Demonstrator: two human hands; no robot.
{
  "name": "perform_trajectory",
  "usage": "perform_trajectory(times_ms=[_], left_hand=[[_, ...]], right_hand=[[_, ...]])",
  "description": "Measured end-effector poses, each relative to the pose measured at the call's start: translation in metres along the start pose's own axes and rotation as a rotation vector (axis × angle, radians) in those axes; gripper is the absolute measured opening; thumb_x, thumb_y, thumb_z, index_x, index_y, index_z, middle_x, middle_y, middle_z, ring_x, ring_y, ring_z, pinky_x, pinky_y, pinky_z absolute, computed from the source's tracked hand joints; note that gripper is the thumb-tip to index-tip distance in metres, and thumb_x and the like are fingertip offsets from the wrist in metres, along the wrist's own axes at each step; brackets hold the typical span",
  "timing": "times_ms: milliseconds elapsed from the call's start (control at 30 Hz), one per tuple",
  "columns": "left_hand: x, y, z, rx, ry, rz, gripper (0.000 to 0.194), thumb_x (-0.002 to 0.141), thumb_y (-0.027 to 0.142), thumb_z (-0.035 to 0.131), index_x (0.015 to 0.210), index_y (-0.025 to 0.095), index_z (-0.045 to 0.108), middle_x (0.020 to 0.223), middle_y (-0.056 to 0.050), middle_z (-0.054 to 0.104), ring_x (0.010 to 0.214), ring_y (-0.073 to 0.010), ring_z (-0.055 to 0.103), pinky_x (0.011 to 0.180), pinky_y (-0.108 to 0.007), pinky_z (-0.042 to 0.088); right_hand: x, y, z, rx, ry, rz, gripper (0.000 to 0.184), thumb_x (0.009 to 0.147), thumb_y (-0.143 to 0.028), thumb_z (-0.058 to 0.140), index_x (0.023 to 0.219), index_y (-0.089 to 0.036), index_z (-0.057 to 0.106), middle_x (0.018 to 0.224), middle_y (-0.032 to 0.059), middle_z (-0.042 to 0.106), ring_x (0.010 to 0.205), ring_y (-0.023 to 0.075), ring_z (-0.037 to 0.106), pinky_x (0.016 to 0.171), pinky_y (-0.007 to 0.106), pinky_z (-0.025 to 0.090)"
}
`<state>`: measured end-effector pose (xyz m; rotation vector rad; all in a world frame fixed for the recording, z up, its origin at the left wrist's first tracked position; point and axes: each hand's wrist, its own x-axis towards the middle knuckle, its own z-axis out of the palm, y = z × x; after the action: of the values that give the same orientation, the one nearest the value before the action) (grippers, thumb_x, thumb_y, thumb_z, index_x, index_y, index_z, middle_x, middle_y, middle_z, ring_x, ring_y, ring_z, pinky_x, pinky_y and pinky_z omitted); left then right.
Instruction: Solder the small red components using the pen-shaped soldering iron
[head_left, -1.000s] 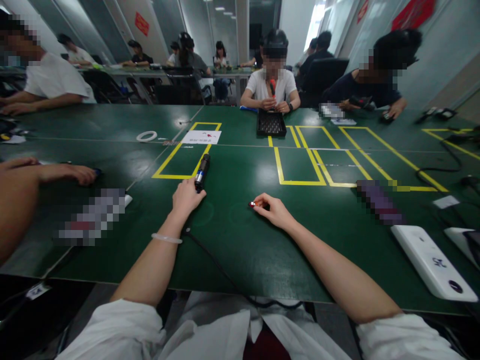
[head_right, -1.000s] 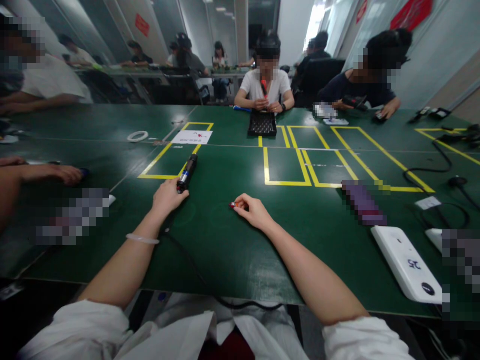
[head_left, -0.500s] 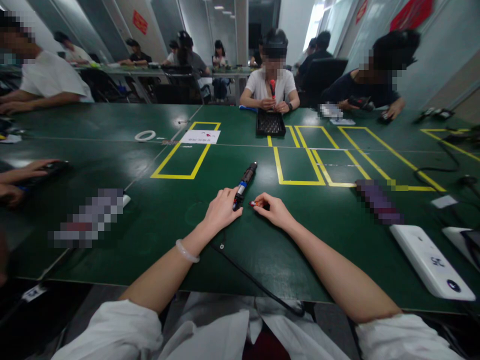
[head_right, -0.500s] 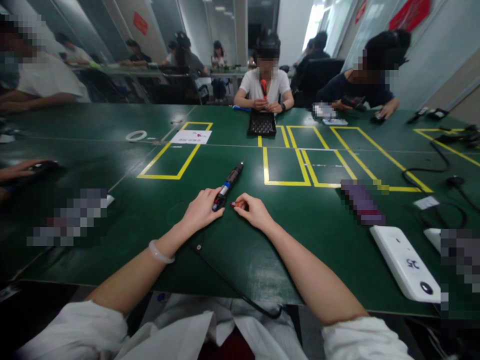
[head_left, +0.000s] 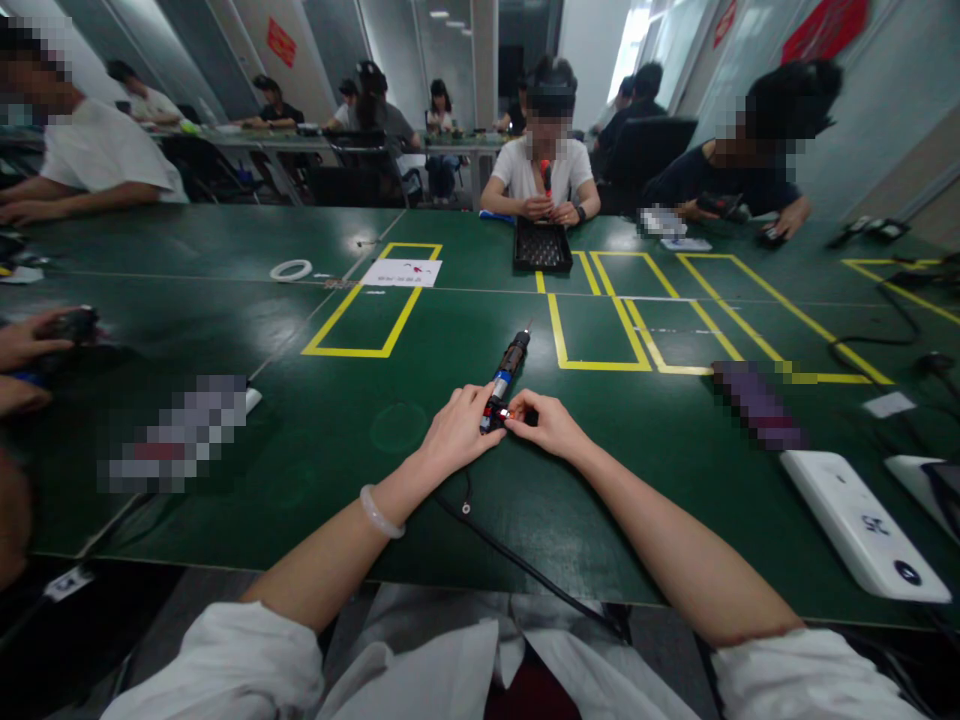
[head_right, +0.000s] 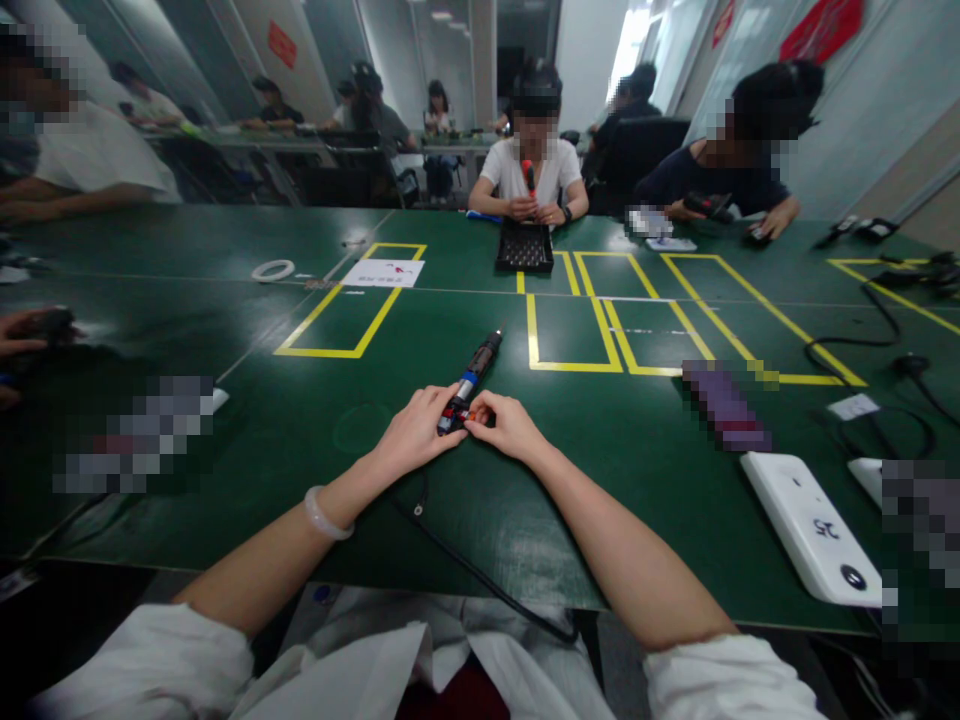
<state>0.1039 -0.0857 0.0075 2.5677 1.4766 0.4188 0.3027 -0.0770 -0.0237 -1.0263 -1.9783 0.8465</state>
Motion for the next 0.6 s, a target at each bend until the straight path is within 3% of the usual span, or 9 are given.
perform_trajectory(times_ms=[233, 400, 600], left_hand=[[0.0000, 0.0008, 0.0001, 0.024, 0.002, 0.005, 0.067, 0.084, 0.041, 0.057, 0.144, 0.023, 0.034, 0.123, -0.011, 0.052, 0.111, -0.0261, 0.049, 0.090, -0.037, 0.047], [-0.0004, 0.0008, 0.0002, 0.040, 0.014, 0.023, 0.067, 0.084, 0.043, 0.057, 0.144, 0.020, 0.034, 0.123, -0.011, 0.052, 0.110, -0.0263, 0.050, 0.090, -0.038, 0.047], [-0.0006, 0.0018, 0.0002, 0.040, 0.024, 0.008, 0.070, 0.083, 0.047, 0.059, 0.143, 0.022, 0.034, 0.125, -0.010, 0.051, 0.111, -0.0260, 0.050, 0.091, -0.037, 0.047]], right_hand=[[0.0018, -0.0013, 0.0011, -0.138, -0.028, -0.016, 0.012, 0.079, -0.024, 0.068, 0.085, -0.019, 0.058, 0.072, -0.0003, 0.063, 0.068, 0.0145, 0.058, 0.068, 0.026, 0.044], [0.0015, -0.0004, 0.0022, -0.034, -0.048, -0.010, 0.016, 0.082, -0.027, 0.065, 0.093, -0.019, 0.056, 0.072, -0.0016, 0.063, 0.065, 0.0134, 0.059, 0.065, 0.025, 0.045], [0.0003, -0.0016, 0.0031, 0.035, -0.036, -0.031, 0.008, 0.083, -0.020, 0.059, 0.091, -0.018, 0.057, 0.080, 0.0006, 0.066, 0.072, 0.0137, 0.063, 0.071, 0.026, 0.049]])
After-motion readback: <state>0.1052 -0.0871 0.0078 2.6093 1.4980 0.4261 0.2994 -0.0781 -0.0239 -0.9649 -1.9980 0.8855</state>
